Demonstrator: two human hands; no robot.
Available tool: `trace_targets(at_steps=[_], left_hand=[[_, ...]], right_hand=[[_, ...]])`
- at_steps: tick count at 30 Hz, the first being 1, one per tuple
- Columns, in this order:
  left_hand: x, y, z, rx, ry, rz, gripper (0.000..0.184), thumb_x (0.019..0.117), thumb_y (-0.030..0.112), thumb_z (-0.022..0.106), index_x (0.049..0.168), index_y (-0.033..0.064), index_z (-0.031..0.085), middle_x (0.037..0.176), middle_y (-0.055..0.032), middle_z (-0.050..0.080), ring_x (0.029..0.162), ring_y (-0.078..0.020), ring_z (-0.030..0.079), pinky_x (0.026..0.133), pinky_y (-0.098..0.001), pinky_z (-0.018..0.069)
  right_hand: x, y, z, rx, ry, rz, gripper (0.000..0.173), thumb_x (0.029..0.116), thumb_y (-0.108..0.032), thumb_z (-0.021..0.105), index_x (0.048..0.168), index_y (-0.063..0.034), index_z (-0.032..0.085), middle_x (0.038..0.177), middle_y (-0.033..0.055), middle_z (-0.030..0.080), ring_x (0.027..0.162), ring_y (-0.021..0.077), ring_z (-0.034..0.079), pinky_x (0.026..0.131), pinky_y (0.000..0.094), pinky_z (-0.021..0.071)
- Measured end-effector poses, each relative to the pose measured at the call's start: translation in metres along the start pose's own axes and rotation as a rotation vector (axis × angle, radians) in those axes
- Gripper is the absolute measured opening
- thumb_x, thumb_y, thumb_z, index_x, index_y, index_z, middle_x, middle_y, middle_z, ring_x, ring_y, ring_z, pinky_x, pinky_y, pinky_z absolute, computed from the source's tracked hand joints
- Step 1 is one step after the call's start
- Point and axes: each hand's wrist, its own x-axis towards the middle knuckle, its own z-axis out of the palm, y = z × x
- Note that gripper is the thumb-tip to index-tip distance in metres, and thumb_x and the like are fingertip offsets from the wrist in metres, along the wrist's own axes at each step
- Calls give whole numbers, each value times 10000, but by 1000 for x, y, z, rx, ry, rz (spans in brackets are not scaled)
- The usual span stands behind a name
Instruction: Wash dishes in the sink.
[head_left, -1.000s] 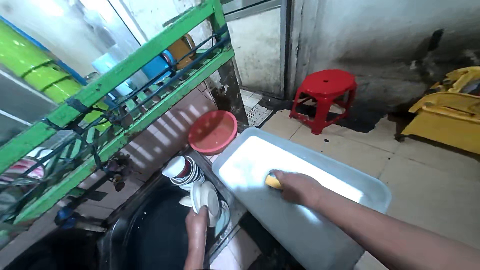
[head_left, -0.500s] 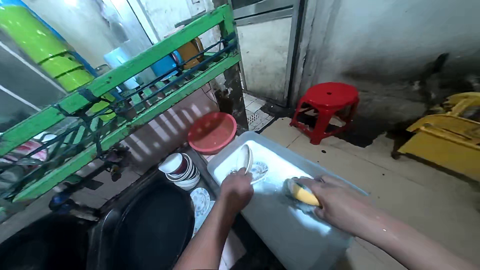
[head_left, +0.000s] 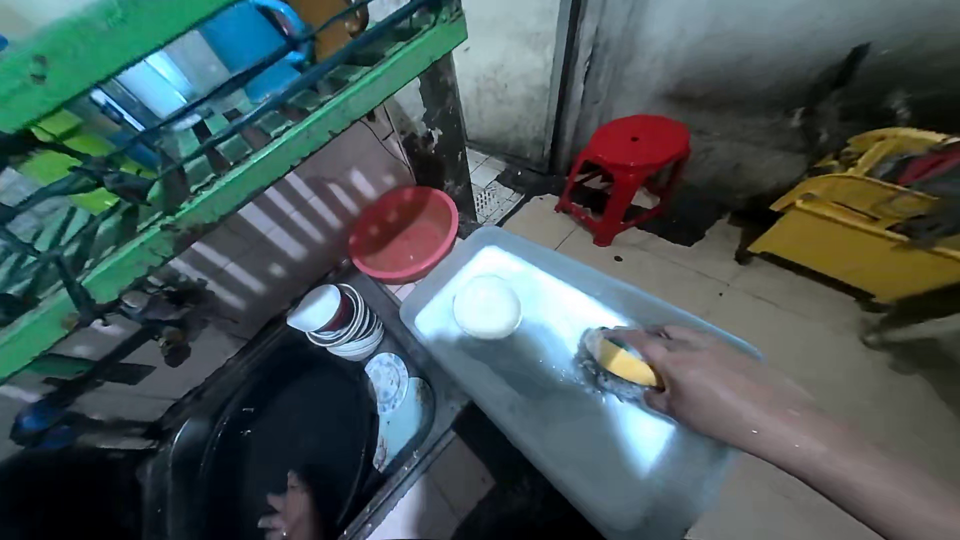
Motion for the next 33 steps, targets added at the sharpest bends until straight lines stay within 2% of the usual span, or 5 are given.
trace_targets(at_steps=[4, 9, 15, 21, 33], left_hand=[[-15, 18, 3, -759, -452, -46, 363, 1126, 295, 286, 1121, 81, 578, 935, -59, 677, 801, -116, 653, 665, -272, 558], [-37, 89, -9, -756, -1096, 126, 366, 1078, 219, 326, 1014, 36, 636, 911, -108, 738, 830, -220, 729, 756, -376, 615], [-62, 158, 70, 531, -535, 858, 659, 1031, 231, 566, 1594, 8, 305, 1646, -280, 253, 1530, -420, 264, 1246, -532, 245], [-45, 157, 111, 690, -310, 821, 691, 1035, 162, 520, 1638, 75, 194, 1643, -273, 250, 1389, -459, 470, 1046, -539, 508], [-51, 177, 115, 799, -273, 797, 704, 1040, 219, 517, 1649, 135, 175, 1582, -218, 391, 1325, -418, 544, 1005, -546, 530]], right_hand=[[0, 0, 2, -36, 21, 7, 737, 727, -200, 893, 1410, -193, 617, 1196, 180, 693, 1107, 405, 655, 897, 605, 541], [0, 6, 11, -70, 46, 19, 739, 699, -228, 914, 1384, -201, 639, 1167, 171, 699, 1050, 403, 670, 834, 610, 558], [0, 2, 11, -89, 42, 45, 732, 691, -249, 929, 1364, -163, 653, 1163, 201, 695, 1055, 421, 669, 856, 607, 552], [0, -3, 3, -101, -29, 125, 712, 745, -305, 876, 1406, -247, 618, 1194, 134, 692, 1078, 338, 671, 869, 544, 562], [3, -5, 1, -87, -82, 169, 700, 758, -366, 857, 1407, -272, 614, 1212, 106, 694, 1126, 319, 658, 899, 536, 552]])
